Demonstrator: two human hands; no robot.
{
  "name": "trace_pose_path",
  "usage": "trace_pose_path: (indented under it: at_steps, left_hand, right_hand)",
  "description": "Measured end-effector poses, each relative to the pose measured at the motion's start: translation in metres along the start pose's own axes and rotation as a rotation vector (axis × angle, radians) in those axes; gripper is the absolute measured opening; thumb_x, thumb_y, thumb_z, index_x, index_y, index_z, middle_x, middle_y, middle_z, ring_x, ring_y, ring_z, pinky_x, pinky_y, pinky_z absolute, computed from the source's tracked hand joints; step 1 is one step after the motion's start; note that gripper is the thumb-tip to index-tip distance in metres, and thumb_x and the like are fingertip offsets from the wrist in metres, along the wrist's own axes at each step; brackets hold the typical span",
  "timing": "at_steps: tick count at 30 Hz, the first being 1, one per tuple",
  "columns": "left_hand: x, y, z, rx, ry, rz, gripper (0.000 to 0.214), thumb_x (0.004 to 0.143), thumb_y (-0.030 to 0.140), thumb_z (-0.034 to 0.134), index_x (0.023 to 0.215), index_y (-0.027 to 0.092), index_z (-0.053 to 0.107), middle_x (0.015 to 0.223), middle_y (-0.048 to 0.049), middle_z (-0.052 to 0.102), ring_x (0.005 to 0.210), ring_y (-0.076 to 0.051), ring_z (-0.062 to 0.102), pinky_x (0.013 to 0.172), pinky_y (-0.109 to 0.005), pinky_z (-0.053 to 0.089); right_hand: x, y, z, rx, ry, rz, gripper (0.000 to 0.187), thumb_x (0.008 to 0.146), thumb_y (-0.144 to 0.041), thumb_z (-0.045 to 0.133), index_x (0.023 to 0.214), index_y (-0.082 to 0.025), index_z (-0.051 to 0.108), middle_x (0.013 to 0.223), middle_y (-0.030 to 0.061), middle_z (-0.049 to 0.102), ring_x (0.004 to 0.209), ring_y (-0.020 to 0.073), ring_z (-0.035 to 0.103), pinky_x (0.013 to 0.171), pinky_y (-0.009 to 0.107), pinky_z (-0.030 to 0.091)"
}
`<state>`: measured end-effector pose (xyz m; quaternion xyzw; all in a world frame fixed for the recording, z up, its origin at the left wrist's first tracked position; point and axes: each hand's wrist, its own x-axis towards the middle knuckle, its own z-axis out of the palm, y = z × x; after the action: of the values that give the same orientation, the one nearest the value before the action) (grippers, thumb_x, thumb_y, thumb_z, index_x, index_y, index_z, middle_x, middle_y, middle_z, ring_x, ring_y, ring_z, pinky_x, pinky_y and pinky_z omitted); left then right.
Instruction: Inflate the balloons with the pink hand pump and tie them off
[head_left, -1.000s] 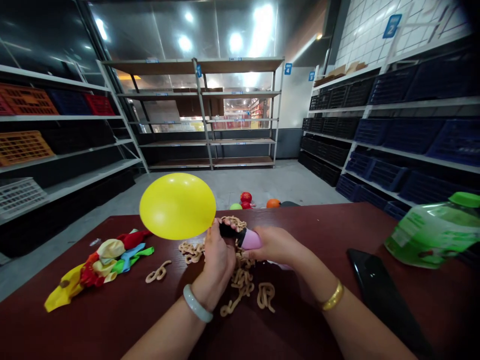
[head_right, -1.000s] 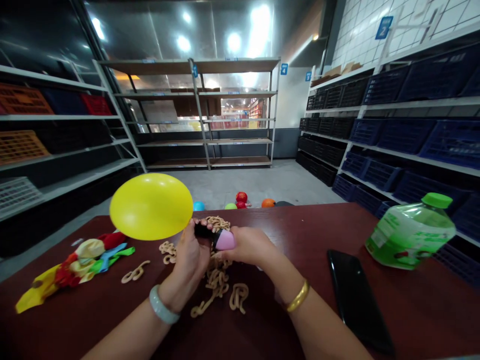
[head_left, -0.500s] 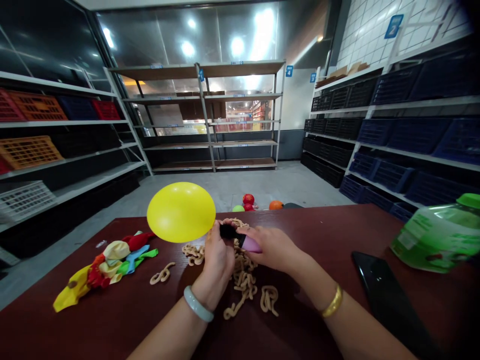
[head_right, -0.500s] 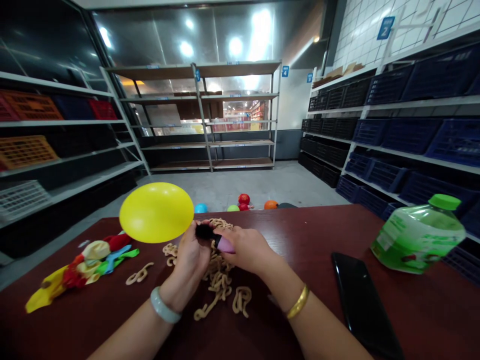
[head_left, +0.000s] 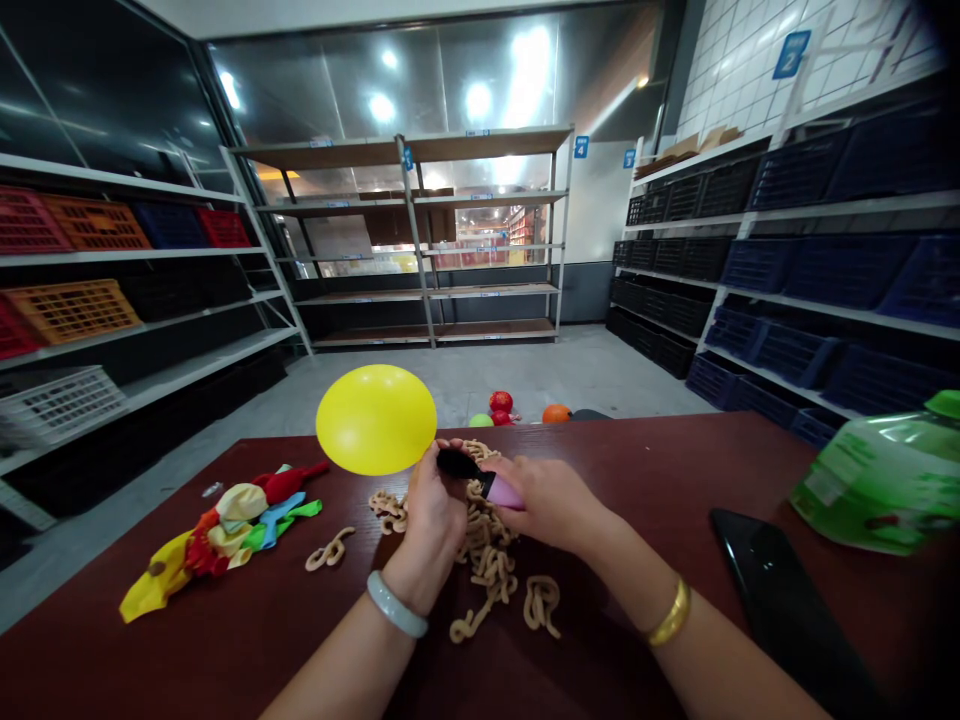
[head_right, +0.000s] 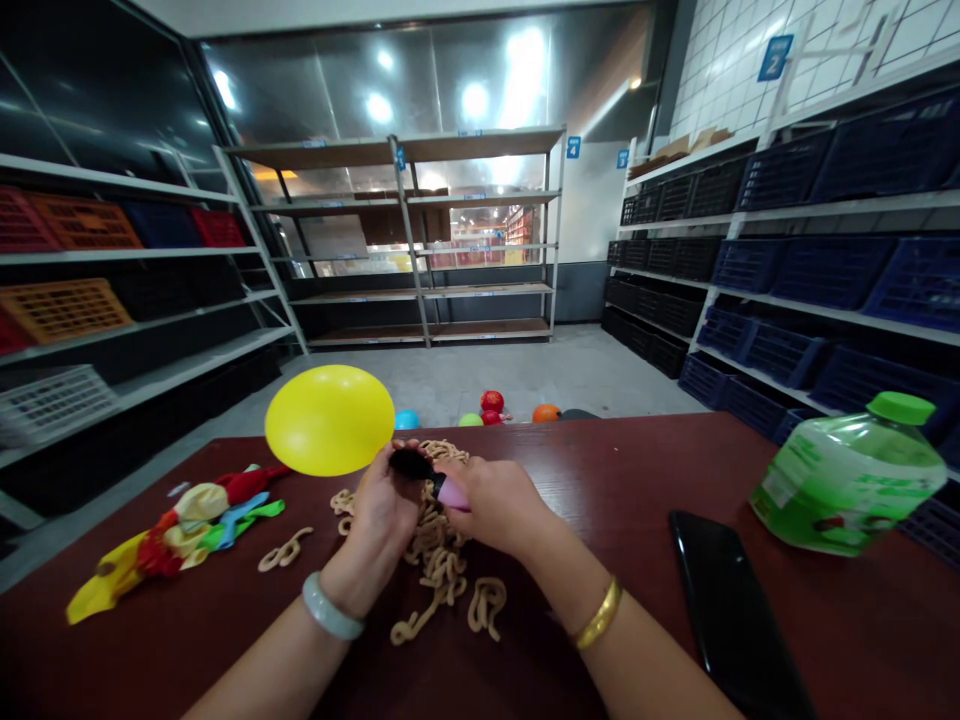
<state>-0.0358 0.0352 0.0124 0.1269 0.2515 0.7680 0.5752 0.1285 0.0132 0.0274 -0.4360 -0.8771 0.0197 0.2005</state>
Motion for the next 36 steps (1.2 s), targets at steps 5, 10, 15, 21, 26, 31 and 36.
trace_pose_path:
  at_steps: [5,10,15,21,26,31,36]
  left_hand:
    - [0.0,0.008,0.004,0.024,-0.017,-0.033,0.012,0.085,0.012,0.057,0.074,0.014,0.06,0.076,-0.004,0.066,0.068,-0.014,0.063,0.072,-0.025,0.052]
    - [0.012,0.028,0.005,0.005,0.024,0.02,0.02,0.09,0.015,0.049,0.072,0.016,0.058,0.073,-0.0037,0.066,0.069,-0.014,0.065,0.073,-0.027,0.053]
    - [0.027,0.041,-0.002,0.062,0.097,0.055,0.022,0.09,0.012,0.049,0.069,0.016,0.055,0.078,-0.0059,0.07,0.075,-0.015,0.068,0.076,-0.028,0.054]
    - [0.025,0.033,-0.008,0.125,0.033,0.02,0.02,0.089,0.015,0.051,0.069,0.017,0.053,0.072,-0.0039,0.066,0.068,-0.014,0.065,0.073,-0.027,0.054]
    - [0.02,0.029,-0.01,0.164,-0.091,-0.068,0.017,0.084,0.018,0.057,0.069,0.018,0.049,0.072,-0.0018,0.061,0.064,-0.012,0.06,0.065,-0.024,0.051]
    - [0.013,0.023,-0.009,0.196,-0.208,-0.088,0.022,0.082,0.025,0.06,0.067,0.019,0.045,0.067,-0.0007,0.056,0.061,-0.013,0.055,0.06,-0.023,0.048]
    - [0.006,0.017,-0.009,0.266,-0.222,-0.109,0.02,0.078,0.025,0.061,0.066,0.019,0.045,0.066,-0.001,0.055,0.061,-0.013,0.054,0.061,-0.024,0.046]
  right_hand:
    - [0.0,-0.001,0.0,0.023,-0.009,0.006,0.056,0.081,-0.04,0.058,0.136,-0.03,0.052,0.107,0.0066,0.07,0.085,0.024,0.065,0.069,0.032,0.04]
    - [-0.001,0.001,-0.007,0.023,-0.048,0.03,0.056,0.084,-0.039,0.055,0.138,-0.029,0.05,0.108,0.0068,0.07,0.089,0.0235,0.065,0.073,0.031,0.041]
    - [-0.001,0.014,-0.012,-0.006,-0.092,0.111,0.054,0.083,-0.038,0.056,0.136,-0.029,0.05,0.105,0.0062,0.071,0.091,0.0243,0.066,0.073,0.03,0.041]
    - [-0.004,0.048,-0.012,-0.11,-0.175,0.322,0.054,0.08,-0.037,0.057,0.133,-0.029,0.051,0.105,0.0077,0.072,0.094,0.0282,0.068,0.07,0.032,0.04]
    - [-0.008,0.073,-0.011,-0.109,-0.275,0.43,0.054,0.076,-0.035,0.059,0.129,-0.03,0.053,0.115,0.0093,0.071,0.103,0.0299,0.066,0.073,0.035,0.041]
    - [-0.01,0.08,-0.01,-0.116,-0.299,0.475,0.056,0.073,-0.033,0.063,0.128,-0.029,0.056,0.114,0.0102,0.07,0.104,0.0312,0.066,0.074,0.036,0.042]
    - [-0.014,0.084,-0.011,-0.132,-0.314,0.513,0.06,0.069,-0.04,0.071,0.126,-0.028,0.059,0.112,0.0111,0.07,0.102,0.0332,0.066,0.073,0.037,0.044]
